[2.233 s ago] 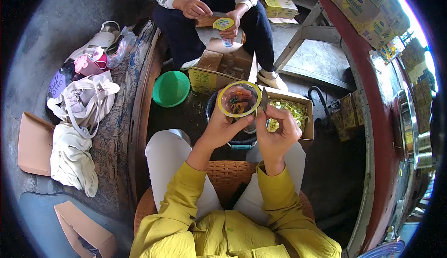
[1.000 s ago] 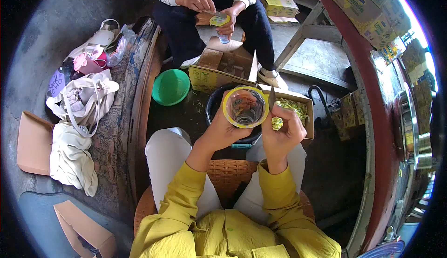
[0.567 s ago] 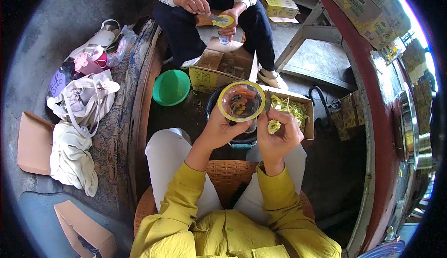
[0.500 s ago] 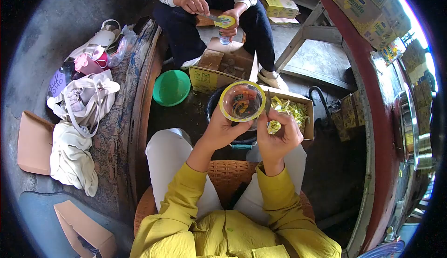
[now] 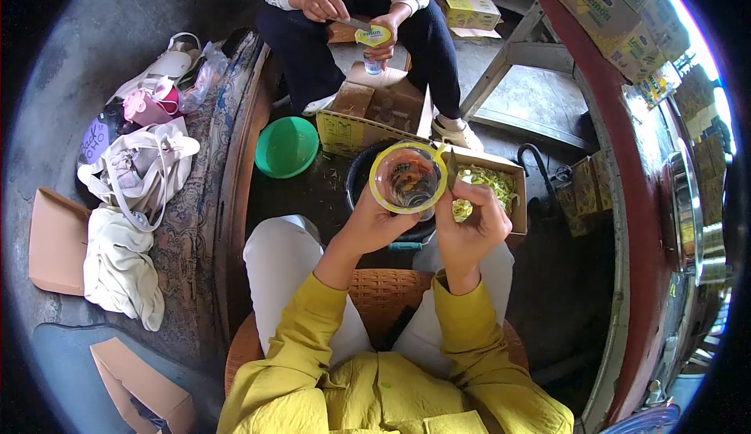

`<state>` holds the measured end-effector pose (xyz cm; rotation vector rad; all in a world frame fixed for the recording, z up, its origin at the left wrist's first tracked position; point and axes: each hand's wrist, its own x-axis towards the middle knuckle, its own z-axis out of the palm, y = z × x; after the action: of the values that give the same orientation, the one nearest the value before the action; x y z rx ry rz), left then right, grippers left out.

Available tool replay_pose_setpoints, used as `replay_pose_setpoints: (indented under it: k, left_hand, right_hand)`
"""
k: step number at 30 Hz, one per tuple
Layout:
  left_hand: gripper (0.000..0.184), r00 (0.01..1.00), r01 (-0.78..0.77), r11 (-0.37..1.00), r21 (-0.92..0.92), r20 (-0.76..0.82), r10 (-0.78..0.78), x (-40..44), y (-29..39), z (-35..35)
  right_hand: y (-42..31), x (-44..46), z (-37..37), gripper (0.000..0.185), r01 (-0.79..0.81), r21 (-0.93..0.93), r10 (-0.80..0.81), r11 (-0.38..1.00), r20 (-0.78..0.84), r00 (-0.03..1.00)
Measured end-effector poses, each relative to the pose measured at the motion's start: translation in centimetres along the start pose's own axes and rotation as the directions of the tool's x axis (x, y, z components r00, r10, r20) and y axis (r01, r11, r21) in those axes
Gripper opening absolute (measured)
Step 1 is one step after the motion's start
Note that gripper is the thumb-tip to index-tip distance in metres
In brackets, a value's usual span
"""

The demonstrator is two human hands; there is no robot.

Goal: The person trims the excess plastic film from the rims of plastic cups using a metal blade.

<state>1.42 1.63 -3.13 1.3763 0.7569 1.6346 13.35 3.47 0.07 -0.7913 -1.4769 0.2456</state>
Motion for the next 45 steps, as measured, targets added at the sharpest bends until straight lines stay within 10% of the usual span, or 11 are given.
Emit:
replay_pose_setpoints:
  k: [45]
  left_hand:
    - [0.054, 0.996, 0.062, 0.994, 0.094, 0.065, -0.068, 0.2, 1.6, -1.0]
  right_hand:
    - [-0.3, 0.4, -0.6, 0.015, -0.023, -0.003, 0.023, 1.0, 0.086, 0.996]
